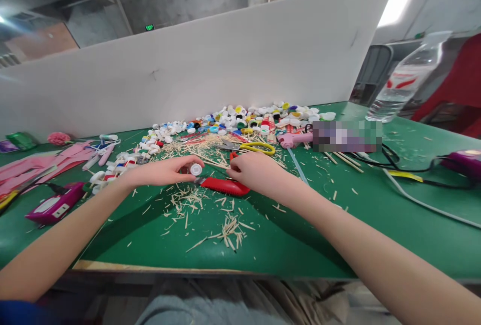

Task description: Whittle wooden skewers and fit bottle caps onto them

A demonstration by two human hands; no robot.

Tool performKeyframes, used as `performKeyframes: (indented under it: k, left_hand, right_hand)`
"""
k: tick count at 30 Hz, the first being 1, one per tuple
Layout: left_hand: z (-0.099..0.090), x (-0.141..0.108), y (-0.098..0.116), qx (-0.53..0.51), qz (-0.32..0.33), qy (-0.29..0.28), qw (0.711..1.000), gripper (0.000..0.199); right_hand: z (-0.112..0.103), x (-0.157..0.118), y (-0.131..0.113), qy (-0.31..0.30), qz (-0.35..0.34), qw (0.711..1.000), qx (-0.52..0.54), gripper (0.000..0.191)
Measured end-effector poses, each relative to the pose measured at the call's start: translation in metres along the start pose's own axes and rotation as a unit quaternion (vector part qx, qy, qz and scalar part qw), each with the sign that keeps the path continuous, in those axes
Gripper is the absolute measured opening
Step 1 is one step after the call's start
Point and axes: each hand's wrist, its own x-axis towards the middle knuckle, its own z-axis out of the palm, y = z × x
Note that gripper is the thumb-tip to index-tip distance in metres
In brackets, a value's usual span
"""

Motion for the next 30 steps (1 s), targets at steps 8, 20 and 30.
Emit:
performKeyframes:
  k: [8, 20, 30]
  left_hand:
    - [0.014, 0.002, 0.007, -0.044, 0.021, 0.067, 0.997, 0.040]
    - [0.037, 0.012, 0.018, 0.064, 0.150, 0.064, 0.985, 0.036]
    - [0.033, 0.015, 0.004, 0.088, 0.131, 0.093, 0.983, 0.031]
  right_hand:
    - [-0.008, -0.005, 0.001, 0.005, 0.006, 0.997, -0.081, 0.039]
    - [-0.018, -0.020, 0.015, -0.096, -0.005, 0.994, -0.049, 0.022]
    - [-0.012, -0.021, 0.011, -0.101, 0.021, 0.987, -0.123, 0.018]
